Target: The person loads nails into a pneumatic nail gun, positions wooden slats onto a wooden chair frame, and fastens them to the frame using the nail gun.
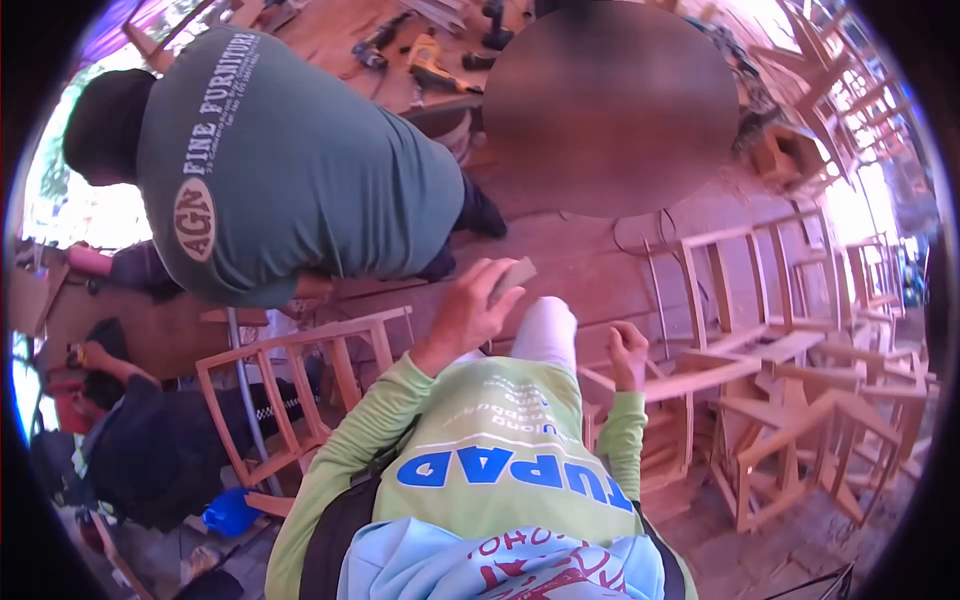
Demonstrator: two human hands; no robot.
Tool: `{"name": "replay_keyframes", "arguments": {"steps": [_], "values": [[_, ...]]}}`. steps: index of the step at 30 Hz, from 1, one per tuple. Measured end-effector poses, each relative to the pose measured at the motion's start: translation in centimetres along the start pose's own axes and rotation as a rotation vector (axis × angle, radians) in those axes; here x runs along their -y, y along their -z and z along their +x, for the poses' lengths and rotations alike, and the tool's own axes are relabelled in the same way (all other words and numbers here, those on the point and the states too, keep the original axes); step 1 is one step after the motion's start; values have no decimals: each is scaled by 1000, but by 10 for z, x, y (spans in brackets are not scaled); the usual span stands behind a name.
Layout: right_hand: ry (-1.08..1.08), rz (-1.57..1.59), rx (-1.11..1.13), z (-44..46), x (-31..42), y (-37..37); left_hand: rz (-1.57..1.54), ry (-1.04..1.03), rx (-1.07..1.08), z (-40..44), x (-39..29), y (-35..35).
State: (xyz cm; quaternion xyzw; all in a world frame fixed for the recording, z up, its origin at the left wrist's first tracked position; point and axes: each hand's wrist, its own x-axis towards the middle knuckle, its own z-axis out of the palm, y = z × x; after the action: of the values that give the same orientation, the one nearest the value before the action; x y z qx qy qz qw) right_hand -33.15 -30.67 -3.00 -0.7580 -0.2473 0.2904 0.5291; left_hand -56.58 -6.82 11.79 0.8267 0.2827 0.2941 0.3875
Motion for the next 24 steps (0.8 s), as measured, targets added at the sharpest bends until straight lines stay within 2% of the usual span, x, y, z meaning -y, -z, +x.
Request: {"name": "replay_keyframes", "arguments": {"steps": [4, 7, 8, 10, 11, 12, 14, 15, 19, 24], "values": [[-41, 21, -50, 69, -16, 20, 35, 2, 14, 61, 12, -20], [-73, 88, -44, 136, -32, 42, -14, 70, -61, 105, 33, -46], [-27, 22, -35, 162, -39, 52, -1, 121, -71, 124, 34, -53], [-99, -39, -56, 210, -26, 67, -22, 265, -88, 155, 59, -82], [40, -112, -58, 238, -20, 74, -70, 150, -175, 174, 71, -99], [144, -207, -73, 254, -14, 89, -270, 390, -102, 192, 69, -113], [121, -169, -104, 296, 14, 109, -560, 590, -50, 229, 61, -130], [138, -196, -134, 326, 15, 123, -628, 532, -52, 246, 63, -144], [215, -264, -175, 402, 40, 160, -722, 565, -8, 306, 36, -170], [304, -344, -229, 472, 39, 175, -712, 461, 28, 347, 59, -201]]}}
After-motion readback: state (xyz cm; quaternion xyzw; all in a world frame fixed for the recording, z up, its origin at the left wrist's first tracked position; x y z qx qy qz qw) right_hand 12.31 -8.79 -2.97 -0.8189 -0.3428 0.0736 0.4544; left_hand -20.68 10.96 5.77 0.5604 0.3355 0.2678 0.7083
